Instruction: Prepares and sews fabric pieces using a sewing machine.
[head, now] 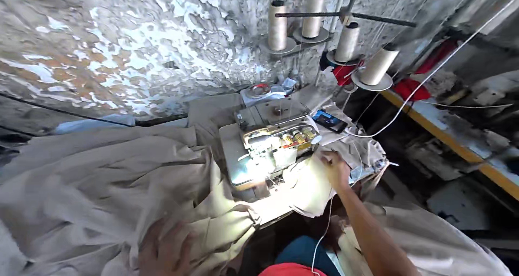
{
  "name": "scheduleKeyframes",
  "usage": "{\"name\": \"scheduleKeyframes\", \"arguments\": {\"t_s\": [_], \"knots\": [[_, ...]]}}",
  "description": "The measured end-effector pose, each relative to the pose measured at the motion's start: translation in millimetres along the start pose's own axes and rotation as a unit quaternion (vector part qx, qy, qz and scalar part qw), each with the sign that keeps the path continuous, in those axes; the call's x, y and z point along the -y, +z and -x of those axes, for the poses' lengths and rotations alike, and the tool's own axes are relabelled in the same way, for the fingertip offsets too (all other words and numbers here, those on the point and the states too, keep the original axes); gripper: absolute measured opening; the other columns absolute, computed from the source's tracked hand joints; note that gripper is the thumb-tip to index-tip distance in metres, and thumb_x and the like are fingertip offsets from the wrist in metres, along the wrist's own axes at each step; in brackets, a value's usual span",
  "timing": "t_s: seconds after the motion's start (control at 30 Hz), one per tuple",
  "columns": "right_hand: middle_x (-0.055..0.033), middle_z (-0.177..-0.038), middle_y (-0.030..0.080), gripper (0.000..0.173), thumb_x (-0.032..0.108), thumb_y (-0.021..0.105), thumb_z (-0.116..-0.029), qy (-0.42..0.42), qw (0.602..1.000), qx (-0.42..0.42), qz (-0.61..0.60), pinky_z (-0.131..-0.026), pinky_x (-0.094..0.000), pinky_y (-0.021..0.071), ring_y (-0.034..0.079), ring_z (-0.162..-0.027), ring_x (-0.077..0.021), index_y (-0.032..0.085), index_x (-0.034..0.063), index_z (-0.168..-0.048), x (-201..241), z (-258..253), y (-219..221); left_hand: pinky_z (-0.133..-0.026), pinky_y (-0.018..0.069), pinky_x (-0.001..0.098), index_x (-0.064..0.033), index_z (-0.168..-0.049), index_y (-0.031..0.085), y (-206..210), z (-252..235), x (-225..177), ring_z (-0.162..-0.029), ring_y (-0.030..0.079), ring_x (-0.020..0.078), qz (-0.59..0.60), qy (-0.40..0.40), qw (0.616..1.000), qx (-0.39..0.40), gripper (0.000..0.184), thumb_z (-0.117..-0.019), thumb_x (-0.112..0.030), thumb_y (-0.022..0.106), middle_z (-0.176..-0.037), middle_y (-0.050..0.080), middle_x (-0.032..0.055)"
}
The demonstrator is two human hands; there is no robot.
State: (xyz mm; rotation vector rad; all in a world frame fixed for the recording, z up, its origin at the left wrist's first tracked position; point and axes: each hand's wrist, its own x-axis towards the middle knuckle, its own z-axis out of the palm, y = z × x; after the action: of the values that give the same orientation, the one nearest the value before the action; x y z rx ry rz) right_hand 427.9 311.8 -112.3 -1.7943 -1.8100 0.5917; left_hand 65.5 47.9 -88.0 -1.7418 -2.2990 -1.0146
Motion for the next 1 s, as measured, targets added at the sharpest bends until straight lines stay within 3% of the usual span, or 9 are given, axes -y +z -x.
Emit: {"name": "scheduleKeyframes", "arguments": {"t_s": [0.1,0.2,0.27,0.4,0.5,0.6,0.73,0.87,1.0], "knots": [[-0.0229,-0.143,0.057,0.035,0.023,0.059,-0.1041,0.073,0.995,0.027,0.063,-0.101,-0.0647,0.0458,0.060,-0.124,-0.0463,0.065,0.0069,-0.135,-27.8,-34.8,-14.0,-0.114,0.0351,0.0588,0.0065,-0.115,0.068,11.3,1.9,-33.0,-0.137,0.043,0.0559,0.042,0.014,0.999,0.007,0.042,-0.1011,-0.032,0.058,-0.139,0.050,0.0412],[-0.0202,-0.141,0.060,0.034,0.026,0.058,-0.1050,0.094,0.990,0.054,0.087,-0.104,-0.0621,0.0441,0.059,-0.127,-0.0418,0.068,0.0095,-0.133,-39.4,-48.5,-13.0,-0.118,0.0321,0.0505,-0.0001,-0.113,0.069,23.5,2.7,-52.3,-0.141,0.042,0.0464,0.059,0.044,0.997,-0.002,0.035,-0.1033,-0.032,0.057,-0.138,0.054,0.0353],[-0.0202,-0.135,0.064,0.030,0.024,0.059,-0.1037,0.069,0.993,0.029,0.087,-0.101,-0.0622,0.0459,0.062,-0.122,-0.0413,0.072,0.0088,-0.126,-44.9,-45.9,-8.7,-0.120,0.0299,0.0439,-0.0024,-0.113,0.068,28.0,4.0,-57.3,-0.144,0.040,0.0402,0.074,0.060,0.995,-0.003,0.031,-0.1042,-0.030,0.058,-0.138,0.055,0.0324],[-0.0230,-0.121,0.070,0.024,0.019,0.062,-0.1014,-0.014,0.994,-0.067,0.084,-0.090,-0.0622,0.0515,0.066,-0.111,-0.0454,0.077,0.0039,-0.113,-56.4,-36.4,5.6,-0.119,0.0328,0.0407,-0.0021,-0.111,0.069,32.2,7.6,-57.6,-0.143,0.043,0.0384,0.086,0.058,0.995,0.001,0.029,-0.1034,-0.028,0.060,-0.135,0.057,0.0325],[-0.0231,-0.118,0.071,0.024,0.019,0.062,-0.1014,-0.045,0.992,-0.076,0.094,-0.087,-0.0619,0.0523,0.066,-0.110,-0.0463,0.077,0.0022,-0.110,-59.8,-34.9,8.3,-0.119,0.0336,0.0406,-0.0007,-0.110,0.070,36.9,10.9,-58.6,-0.142,0.045,0.0386,0.093,0.049,0.994,0.004,0.030,-0.1034,-0.028,0.060,-0.134,0.058,0.0339],[-0.0238,-0.117,0.070,0.027,0.022,0.062,-0.1008,-0.055,0.993,-0.055,0.094,-0.088,-0.0624,0.0518,0.066,-0.110,-0.0467,0.076,0.0012,-0.111,-61.3,-37.1,5.2,-0.119,0.0327,0.0360,-0.0011,-0.111,0.070,43.2,12.9,-61.1,-0.143,0.043,0.0321,0.117,0.043,0.992,0.018,0.029,-0.1034,-0.028,0.060,-0.136,0.057,0.0312],[-0.0252,-0.119,0.068,0.030,0.024,0.068,-0.0980,-0.034,0.997,0.005,0.068,-0.093,-0.0615,0.0498,0.063,-0.113,-0.0454,0.073,-0.0012,-0.113,-58.0,-43.5,-4.2,-0.117,0.0354,0.0397,-0.0045,-0.111,0.071,48.1,12.6,-64.8,-0.140,0.047,0.0341,0.123,0.043,0.991,0.041,0.031,-0.1046,-0.031,0.057,-0.134,0.059,0.0294],[-0.0246,-0.122,0.066,0.031,0.024,0.063,-0.1018,-0.022,0.992,0.059,0.111,-0.098,-0.0578,0.0478,0.061,-0.118,-0.0430,0.071,-0.0024,-0.115,-51.2,-48.3,-10.6,-0.117,0.0354,0.0432,-0.0063,-0.109,0.072,51.3,11.3,-68.4,-0.139,0.047,0.0359,0.125,0.040,0.990,0.054,0.029,-0.1044,-0.031,0.057,-0.135,0.059,0.0273],[-0.0271,-0.117,0.070,0.028,0.016,0.057,-0.1027,-0.140,0.974,-0.035,0.173,-0.094,-0.0626,0.0495,0.064,-0.116,-0.0479,0.071,-0.0064,-0.111,-50.0,-32.8,1.8,-0.115,0.0374,0.0470,-0.0098,-0.110,0.073,52.5,10.9,-69.9,-0.137,0.050,0.0367,0.127,0.042,0.989,0.059,0.027,-0.1030,-0.031,0.058,-0.134,0.061,0.0243]]}}
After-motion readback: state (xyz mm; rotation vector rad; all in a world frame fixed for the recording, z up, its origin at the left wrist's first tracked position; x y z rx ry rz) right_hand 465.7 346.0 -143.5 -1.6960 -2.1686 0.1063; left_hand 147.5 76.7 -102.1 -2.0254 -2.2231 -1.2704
